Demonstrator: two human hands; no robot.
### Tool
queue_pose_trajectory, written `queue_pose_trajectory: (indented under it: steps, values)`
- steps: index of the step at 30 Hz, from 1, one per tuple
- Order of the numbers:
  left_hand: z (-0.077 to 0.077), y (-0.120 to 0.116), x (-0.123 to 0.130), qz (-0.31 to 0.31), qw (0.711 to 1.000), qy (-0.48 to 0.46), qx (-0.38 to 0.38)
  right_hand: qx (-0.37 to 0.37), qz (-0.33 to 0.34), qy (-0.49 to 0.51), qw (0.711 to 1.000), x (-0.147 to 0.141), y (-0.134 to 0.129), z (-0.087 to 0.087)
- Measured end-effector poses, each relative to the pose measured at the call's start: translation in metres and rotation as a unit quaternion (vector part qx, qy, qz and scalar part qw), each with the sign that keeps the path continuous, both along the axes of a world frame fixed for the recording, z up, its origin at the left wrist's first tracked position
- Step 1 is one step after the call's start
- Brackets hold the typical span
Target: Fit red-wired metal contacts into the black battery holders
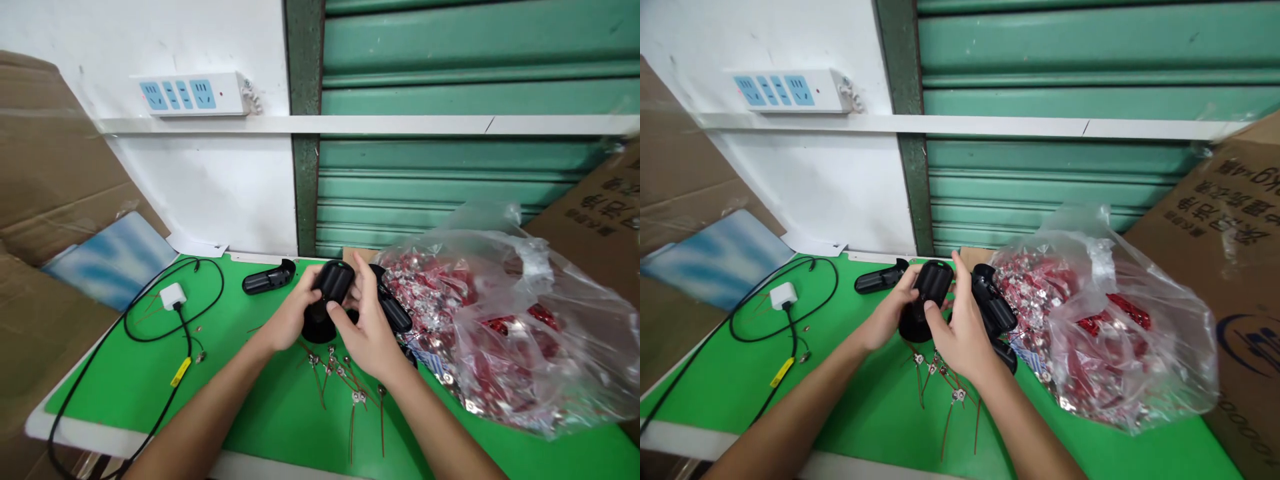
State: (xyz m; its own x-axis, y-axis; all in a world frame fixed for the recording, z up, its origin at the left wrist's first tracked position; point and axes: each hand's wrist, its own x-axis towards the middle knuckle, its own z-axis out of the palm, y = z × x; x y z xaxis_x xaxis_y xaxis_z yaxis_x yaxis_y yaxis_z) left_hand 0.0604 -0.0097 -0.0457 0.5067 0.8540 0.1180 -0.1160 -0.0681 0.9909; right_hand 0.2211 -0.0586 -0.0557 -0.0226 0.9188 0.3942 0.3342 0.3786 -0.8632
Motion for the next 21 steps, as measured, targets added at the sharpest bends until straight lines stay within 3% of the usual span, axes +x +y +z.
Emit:
queue_pose_trajectory:
  steps: [3,6,9,12,15,18,21]
  values:
    - [0.005,0.009,-0.006,0.074,0.993,-0.049,-0.083,0.062,-0.054,-0.015,0.996,-0.002,-0.001,0.004]
    - [0.012,0.019,-0.014,0.152,0.978,-0.081,-0.119,0.171,-0.128,-0.064,0.975,-0.005,-0.002,0.007]
    - [0.014,0.028,-0.022,0.192,0.967,-0.098,-0.133,0.227,-0.104,-0.117,0.961,-0.008,-0.004,0.008]
    - [0.010,0.034,-0.026,0.222,0.963,-0.089,-0.123,0.176,0.043,-0.205,0.962,-0.012,-0.009,0.006]
    - [0.004,0.039,-0.026,0.247,0.958,-0.091,-0.117,0.075,0.147,-0.327,0.930,-0.016,-0.013,0.001]
    - [-0.001,0.041,-0.025,0.263,0.952,-0.103,-0.121,0.008,0.183,-0.388,0.903,-0.020,-0.014,-0.003]
    - [-0.004,0.044,-0.024,0.283,0.944,-0.119,-0.121,0.005,0.178,-0.401,0.899,-0.018,-0.013,-0.001]
